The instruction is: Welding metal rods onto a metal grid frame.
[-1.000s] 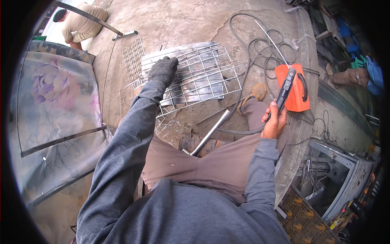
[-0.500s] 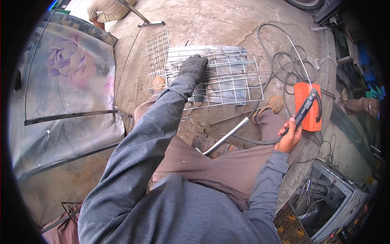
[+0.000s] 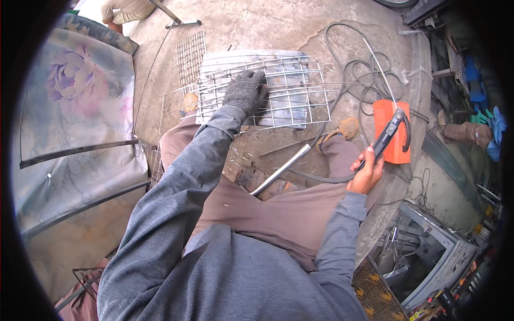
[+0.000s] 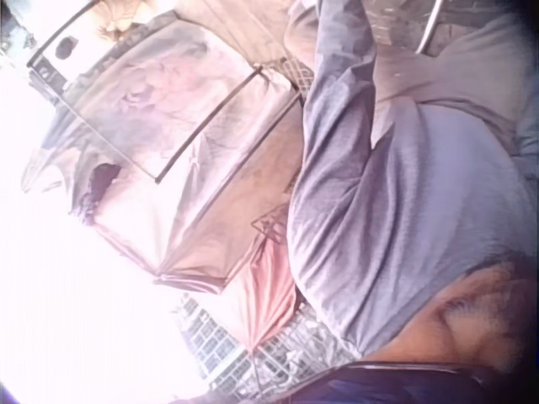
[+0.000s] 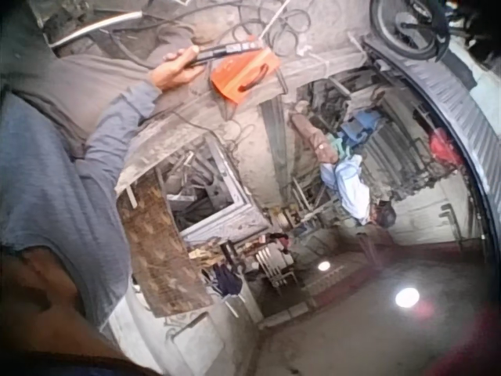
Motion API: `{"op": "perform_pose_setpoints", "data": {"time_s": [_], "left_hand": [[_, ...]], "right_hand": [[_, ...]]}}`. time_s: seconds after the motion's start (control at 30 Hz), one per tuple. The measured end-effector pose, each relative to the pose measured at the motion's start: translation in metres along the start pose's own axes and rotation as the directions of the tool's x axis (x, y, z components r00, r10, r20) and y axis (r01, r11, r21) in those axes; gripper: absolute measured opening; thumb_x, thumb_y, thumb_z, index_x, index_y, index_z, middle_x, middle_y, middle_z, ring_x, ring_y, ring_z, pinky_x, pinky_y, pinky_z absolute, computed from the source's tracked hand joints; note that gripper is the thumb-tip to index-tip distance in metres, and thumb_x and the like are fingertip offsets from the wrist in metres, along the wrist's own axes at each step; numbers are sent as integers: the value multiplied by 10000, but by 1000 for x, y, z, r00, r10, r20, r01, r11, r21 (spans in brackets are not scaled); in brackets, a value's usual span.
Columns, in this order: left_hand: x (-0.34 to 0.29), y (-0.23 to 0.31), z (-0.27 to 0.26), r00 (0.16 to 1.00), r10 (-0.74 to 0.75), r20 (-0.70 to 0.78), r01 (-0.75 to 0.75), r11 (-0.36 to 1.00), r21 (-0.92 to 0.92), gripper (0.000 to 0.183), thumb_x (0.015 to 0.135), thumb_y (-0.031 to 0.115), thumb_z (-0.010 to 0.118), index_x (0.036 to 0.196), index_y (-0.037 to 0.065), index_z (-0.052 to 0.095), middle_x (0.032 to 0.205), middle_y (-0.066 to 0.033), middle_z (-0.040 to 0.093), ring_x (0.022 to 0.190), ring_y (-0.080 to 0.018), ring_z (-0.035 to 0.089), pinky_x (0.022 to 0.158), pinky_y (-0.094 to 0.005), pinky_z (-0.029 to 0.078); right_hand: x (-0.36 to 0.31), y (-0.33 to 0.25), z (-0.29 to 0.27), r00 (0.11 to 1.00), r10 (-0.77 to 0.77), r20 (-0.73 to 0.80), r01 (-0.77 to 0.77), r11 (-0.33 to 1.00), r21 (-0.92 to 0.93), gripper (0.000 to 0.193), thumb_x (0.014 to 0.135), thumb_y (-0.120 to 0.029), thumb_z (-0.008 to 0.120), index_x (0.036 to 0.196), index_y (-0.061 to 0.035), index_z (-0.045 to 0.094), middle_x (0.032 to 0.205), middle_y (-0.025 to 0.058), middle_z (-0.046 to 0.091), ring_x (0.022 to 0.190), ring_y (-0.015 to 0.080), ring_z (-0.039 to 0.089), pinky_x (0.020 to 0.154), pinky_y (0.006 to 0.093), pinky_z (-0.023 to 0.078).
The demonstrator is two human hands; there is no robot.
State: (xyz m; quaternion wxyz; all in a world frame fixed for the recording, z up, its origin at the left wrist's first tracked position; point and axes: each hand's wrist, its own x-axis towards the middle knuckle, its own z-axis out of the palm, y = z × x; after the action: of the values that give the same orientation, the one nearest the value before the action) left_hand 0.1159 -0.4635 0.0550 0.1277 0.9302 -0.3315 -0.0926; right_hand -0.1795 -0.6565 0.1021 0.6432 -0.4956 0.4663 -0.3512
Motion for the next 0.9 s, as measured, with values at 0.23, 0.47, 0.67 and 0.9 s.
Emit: {"op": "perform_pose_setpoints", "data": {"time_s": [0.23, 0.47, 0.67, 0.9], "left_hand": [[0, 16, 6, 998, -59, 27, 57, 996, 71, 484, 997, 444, 533, 1381, 152, 538, 1384, -164, 547, 1267, -384, 542, 1041, -542, 429], [7, 20, 9, 998, -54, -33, 56, 994, 96, 577, 972, 483, 577, 1444, 158, 509, 1420, -214, 528, 1318, -408, 496, 1075, -502, 420], [8, 29, 14, 999, -51, 5, 50, 988, 146, 604, 975, 526, 560, 1483, 207, 484, 1459, -187, 510, 1361, -376, 469, 1104, -512, 389], [9, 33, 17, 995, -94, -24, 97, 982, 160, 597, 975, 523, 561, 1469, 194, 494, 1445, -187, 518, 1353, -373, 473, 1104, -511, 382]], "right_hand": [[-2, -1, -2, 1000, -4, 3, 4, 1000, 28, 265, 961, -193, 663, 1145, -29, 568, 755, 9, 534, 540, 65, 461, 458, 218, 376], [-9, 0, -9, 995, -77, 63, 80, 995, -51, 254, 958, -185, 684, 1124, -31, 568, 744, 1, 547, 556, 51, 478, 491, 205, 399], [-9, -3, -9, 994, -76, 73, 81, 995, -58, 230, 955, -189, 686, 1073, -38, 560, 745, -2, 549, 551, 50, 474, 497, 206, 401], [-6, -2, -14, 996, -64, 66, 68, 996, -61, 264, 958, -182, 678, 1137, -20, 571, 745, 0, 548, 556, 52, 473, 494, 208, 399]]}}
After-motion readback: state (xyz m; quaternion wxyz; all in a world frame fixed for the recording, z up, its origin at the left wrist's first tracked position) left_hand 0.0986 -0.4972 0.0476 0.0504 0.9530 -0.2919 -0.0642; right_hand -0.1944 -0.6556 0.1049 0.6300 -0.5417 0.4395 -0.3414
